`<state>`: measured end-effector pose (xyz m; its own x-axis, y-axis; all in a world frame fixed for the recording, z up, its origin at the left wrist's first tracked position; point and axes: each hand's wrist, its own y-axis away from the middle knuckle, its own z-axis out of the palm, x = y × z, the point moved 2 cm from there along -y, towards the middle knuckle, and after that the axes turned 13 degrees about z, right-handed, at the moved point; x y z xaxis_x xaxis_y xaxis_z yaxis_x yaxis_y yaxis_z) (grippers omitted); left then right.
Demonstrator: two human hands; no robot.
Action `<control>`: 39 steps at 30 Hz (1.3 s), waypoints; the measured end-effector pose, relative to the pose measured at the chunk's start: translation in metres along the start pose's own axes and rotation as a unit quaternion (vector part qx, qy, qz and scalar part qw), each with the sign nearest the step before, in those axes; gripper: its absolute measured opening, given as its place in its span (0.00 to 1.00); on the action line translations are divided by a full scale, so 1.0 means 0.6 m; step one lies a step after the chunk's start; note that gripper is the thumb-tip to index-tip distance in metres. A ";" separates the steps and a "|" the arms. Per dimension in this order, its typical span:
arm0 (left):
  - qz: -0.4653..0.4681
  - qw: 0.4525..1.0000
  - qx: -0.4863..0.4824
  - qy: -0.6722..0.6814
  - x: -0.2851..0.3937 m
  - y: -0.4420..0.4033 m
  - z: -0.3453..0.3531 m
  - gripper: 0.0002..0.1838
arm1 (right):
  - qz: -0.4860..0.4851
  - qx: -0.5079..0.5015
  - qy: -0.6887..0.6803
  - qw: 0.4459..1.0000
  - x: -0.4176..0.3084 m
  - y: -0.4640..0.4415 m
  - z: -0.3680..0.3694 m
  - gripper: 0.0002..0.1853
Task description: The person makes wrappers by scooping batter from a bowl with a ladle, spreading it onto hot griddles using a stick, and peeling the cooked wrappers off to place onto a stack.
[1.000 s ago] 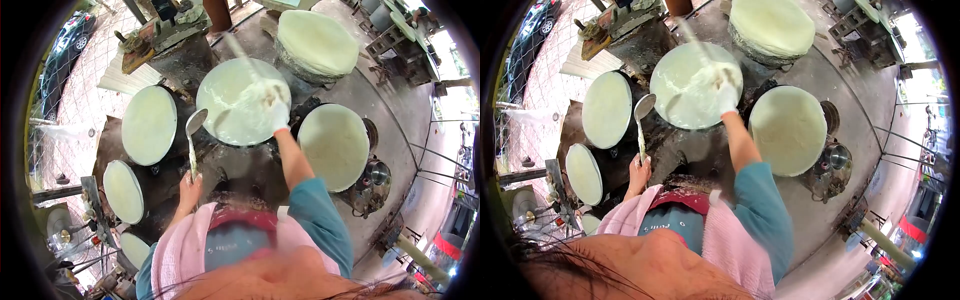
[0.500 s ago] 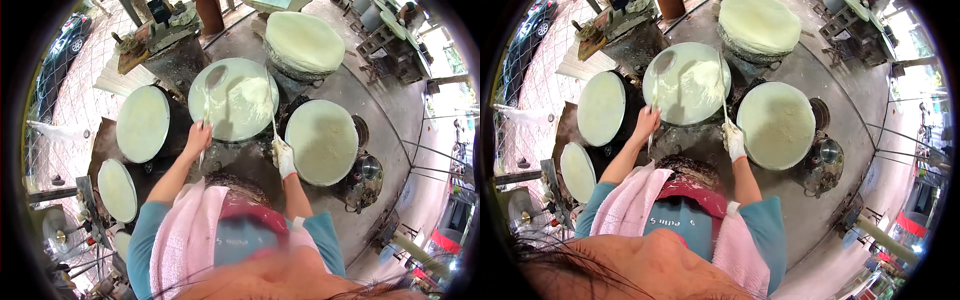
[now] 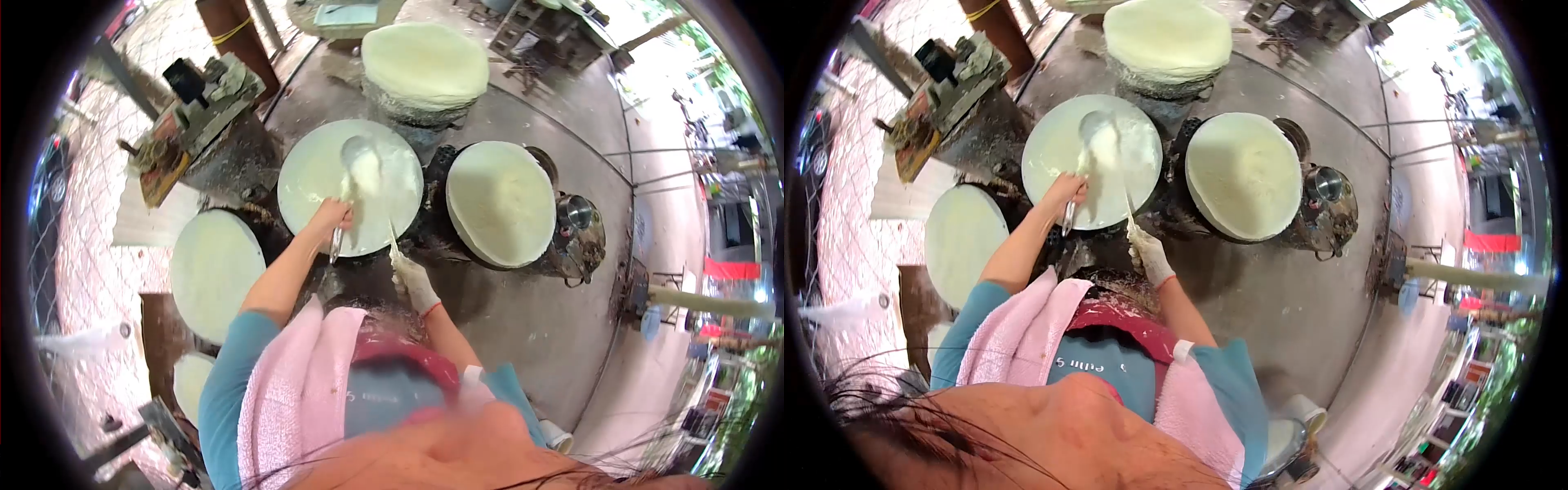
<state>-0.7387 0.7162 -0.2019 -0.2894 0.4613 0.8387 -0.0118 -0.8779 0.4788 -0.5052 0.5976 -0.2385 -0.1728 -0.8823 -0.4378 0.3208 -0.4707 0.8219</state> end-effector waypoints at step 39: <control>0.167 0.838 -0.139 0.501 0.134 0.312 0.159 0.17 | -0.242 0.393 0.623 0.632 -0.215 0.084 -0.248 0.54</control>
<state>-0.6731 0.6012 -0.0200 -0.9776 -0.0334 0.2080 0.0479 -0.9967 0.0649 -0.3281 0.6876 -0.1948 0.9503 -0.1833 -0.2516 -0.1357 -0.9713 0.1951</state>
